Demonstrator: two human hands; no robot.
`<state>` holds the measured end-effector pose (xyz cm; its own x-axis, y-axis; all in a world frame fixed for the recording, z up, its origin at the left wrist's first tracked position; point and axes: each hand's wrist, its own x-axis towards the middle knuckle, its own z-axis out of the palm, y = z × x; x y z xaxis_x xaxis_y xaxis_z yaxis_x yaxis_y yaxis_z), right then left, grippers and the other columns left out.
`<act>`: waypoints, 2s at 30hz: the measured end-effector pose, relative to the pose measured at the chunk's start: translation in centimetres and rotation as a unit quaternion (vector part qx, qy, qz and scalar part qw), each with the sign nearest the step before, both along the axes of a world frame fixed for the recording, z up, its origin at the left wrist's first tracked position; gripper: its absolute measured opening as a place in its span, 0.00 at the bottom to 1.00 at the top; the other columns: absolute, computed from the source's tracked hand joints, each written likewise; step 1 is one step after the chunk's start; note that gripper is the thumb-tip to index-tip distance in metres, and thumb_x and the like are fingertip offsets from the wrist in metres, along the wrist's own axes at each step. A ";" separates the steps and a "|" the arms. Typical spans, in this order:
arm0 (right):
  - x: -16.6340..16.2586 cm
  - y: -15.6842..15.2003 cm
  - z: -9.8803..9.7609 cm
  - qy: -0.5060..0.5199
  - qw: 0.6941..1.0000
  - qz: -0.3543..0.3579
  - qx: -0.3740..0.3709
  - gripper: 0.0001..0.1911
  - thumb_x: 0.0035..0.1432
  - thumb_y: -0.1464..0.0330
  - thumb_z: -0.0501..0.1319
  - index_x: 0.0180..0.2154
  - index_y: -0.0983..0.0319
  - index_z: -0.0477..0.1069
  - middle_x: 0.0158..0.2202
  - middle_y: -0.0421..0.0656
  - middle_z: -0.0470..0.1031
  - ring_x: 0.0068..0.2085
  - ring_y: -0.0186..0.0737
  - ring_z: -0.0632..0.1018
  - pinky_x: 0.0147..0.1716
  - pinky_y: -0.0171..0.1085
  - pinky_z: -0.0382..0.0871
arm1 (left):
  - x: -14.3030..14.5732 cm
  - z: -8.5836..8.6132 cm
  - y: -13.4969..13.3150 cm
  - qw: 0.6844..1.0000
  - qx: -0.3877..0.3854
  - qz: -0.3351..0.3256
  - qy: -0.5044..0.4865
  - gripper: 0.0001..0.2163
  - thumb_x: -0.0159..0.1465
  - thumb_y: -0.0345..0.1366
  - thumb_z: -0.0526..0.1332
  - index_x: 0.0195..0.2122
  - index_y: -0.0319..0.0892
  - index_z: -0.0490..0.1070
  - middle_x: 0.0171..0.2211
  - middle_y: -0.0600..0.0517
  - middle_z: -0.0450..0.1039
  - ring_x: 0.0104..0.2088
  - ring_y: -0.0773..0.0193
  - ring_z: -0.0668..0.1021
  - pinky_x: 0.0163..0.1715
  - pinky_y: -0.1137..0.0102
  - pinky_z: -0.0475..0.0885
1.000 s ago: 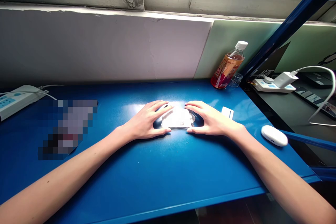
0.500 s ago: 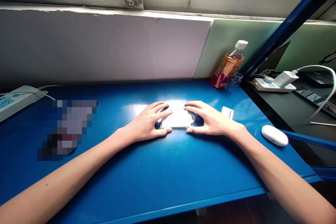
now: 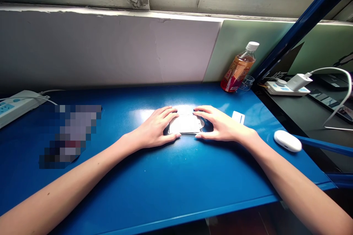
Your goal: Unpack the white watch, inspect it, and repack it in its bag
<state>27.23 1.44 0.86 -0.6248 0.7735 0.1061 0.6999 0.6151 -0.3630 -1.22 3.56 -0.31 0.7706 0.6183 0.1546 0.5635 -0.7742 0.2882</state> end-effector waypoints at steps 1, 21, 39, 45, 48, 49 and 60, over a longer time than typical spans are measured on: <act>0.0 0.0 0.0 0.001 1.000 0.001 0.002 0.40 0.55 0.51 0.68 0.61 0.69 0.68 0.64 0.62 0.67 0.63 0.62 0.69 0.61 0.57 0.67 | 0.0 0.0 0.0 1.000 -0.001 0.001 -0.003 0.31 0.67 0.54 0.58 0.63 0.36 0.64 0.64 0.36 0.64 0.66 0.43 0.63 0.64 0.50 0.62; -0.2 0.0 -0.6 0.142 0.988 -0.037 0.043 0.28 0.61 0.56 0.65 0.58 0.61 0.69 0.59 0.54 0.70 0.60 0.54 0.72 0.60 0.54 0.69 | 0.4 -0.4 -0.4 1.000 0.000 0.016 -0.020 0.32 0.66 0.53 0.60 0.65 0.37 0.63 0.64 0.36 0.64 0.66 0.40 0.64 0.64 0.47 0.61; -1.6 -0.9 -0.9 0.069 0.991 -0.039 0.107 0.18 0.62 0.69 0.57 0.53 0.64 0.72 0.35 0.47 0.79 0.35 0.45 0.78 0.36 0.42 0.73 | 0.3 -0.7 -0.2 0.999 0.013 0.015 -0.026 0.32 0.64 0.53 0.61 0.64 0.39 0.64 0.63 0.36 0.66 0.65 0.41 0.65 0.63 0.48 0.63; -1.7 -1.1 -1.2 0.004 0.994 -0.031 0.102 0.17 0.61 0.72 0.54 0.49 0.62 0.75 0.38 0.48 0.82 0.34 0.44 0.80 0.33 0.38 0.68 | 0.3 -0.7 -0.2 1.000 0.017 0.015 -0.019 0.33 0.64 0.54 0.61 0.64 0.37 0.64 0.64 0.35 0.65 0.65 0.41 0.66 0.63 0.48 0.63; -1.7 -1.3 -1.4 -0.024 0.991 -0.040 0.124 0.16 0.61 0.73 0.53 0.47 0.62 0.76 0.36 0.48 0.83 0.32 0.44 0.80 0.30 0.38 0.66 | 0.4 -0.6 -0.2 1.000 0.014 0.015 -0.021 0.33 0.64 0.54 0.62 0.63 0.36 0.65 0.63 0.34 0.66 0.64 0.40 0.66 0.63 0.48 0.63; -1.7 -1.3 -1.4 -0.026 0.990 -0.043 0.131 0.16 0.62 0.73 0.53 0.47 0.62 0.76 0.35 0.48 0.83 0.32 0.44 0.80 0.30 0.37 0.65 | 0.4 -0.6 -0.2 1.000 0.011 0.015 -0.024 0.33 0.64 0.54 0.62 0.63 0.36 0.65 0.63 0.34 0.66 0.64 0.40 0.66 0.62 0.47 0.63; -1.9 -1.5 -1.0 -0.051 0.985 -0.022 0.165 0.14 0.64 0.71 0.53 0.46 0.62 0.76 0.32 0.47 0.80 0.29 0.41 0.77 0.28 0.37 0.60 | 0.4 -0.4 -0.2 0.999 0.011 0.019 -0.027 0.32 0.63 0.53 0.63 0.62 0.38 0.66 0.62 0.35 0.68 0.64 0.41 0.67 0.62 0.48 0.64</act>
<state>25.30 -0.01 -0.18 -0.6111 0.7347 0.2946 0.7516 0.6553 -0.0753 -0.82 3.39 -0.69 0.7369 0.6431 0.2082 0.5770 -0.7589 0.3021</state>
